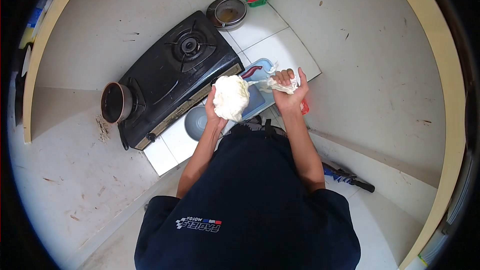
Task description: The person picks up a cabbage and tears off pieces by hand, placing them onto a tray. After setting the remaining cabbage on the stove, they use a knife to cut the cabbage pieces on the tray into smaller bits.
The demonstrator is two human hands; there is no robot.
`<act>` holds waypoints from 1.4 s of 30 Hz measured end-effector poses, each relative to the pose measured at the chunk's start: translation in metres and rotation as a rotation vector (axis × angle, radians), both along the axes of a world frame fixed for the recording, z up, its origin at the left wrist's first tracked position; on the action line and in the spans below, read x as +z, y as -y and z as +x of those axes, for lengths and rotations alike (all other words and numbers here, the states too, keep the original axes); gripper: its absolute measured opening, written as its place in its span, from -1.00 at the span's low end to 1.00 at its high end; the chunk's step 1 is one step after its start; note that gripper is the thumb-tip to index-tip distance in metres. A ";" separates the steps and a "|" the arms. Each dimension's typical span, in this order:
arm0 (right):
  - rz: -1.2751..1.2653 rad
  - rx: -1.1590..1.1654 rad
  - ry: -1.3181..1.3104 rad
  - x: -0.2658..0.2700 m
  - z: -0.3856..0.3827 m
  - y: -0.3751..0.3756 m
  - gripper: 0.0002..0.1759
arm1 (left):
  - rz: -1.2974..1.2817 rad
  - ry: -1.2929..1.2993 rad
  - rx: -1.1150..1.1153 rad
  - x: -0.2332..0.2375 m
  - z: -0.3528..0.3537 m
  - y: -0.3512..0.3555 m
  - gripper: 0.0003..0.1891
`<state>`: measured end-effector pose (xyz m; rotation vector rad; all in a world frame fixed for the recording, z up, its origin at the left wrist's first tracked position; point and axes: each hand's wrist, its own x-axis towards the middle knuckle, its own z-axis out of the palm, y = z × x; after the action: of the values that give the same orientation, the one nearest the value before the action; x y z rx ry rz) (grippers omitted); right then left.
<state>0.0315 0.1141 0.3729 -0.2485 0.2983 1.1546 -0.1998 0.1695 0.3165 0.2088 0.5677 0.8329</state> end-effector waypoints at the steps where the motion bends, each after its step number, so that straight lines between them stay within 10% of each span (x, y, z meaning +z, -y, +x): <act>1: -0.009 -0.004 0.022 -0.009 0.006 0.002 -0.53 | -0.004 -0.002 -0.001 -0.001 -0.003 0.001 -0.31; 6: -0.072 0.040 0.202 -0.071 0.031 0.007 -0.56 | -0.024 -0.005 0.063 -0.005 -0.012 -0.001 -0.31; 13: -0.965 0.256 1.139 -0.179 0.024 0.008 -0.47 | -0.021 -0.054 0.045 -0.008 -0.011 -0.001 -0.30; 20: -0.999 0.257 1.492 -0.222 0.036 0.020 -0.46 | 0.001 -0.053 0.006 -0.003 -0.007 -0.001 -0.30; 28: -0.879 0.075 2.235 -0.151 0.024 0.027 -0.44 | 0.015 -0.032 -0.049 -0.009 -0.008 -0.006 -0.30; 32: -0.685 0.105 2.002 -0.073 0.005 0.011 -0.41 | 0.024 -0.035 -0.062 -0.008 -0.003 -0.011 -0.33; 34: -0.323 0.542 1.066 -0.020 -0.017 0.011 -0.43 | 0.029 -0.064 -0.058 -0.009 0.000 -0.012 -0.35; 42: -0.358 0.526 1.697 -0.018 -0.039 0.012 -0.51 | 0.108 -0.258 -0.127 0.000 0.016 -0.014 -0.34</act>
<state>-0.0079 0.1026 0.3546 -1.5490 -1.1295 1.0160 -0.1835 0.1834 0.3170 0.4511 0.7440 0.7178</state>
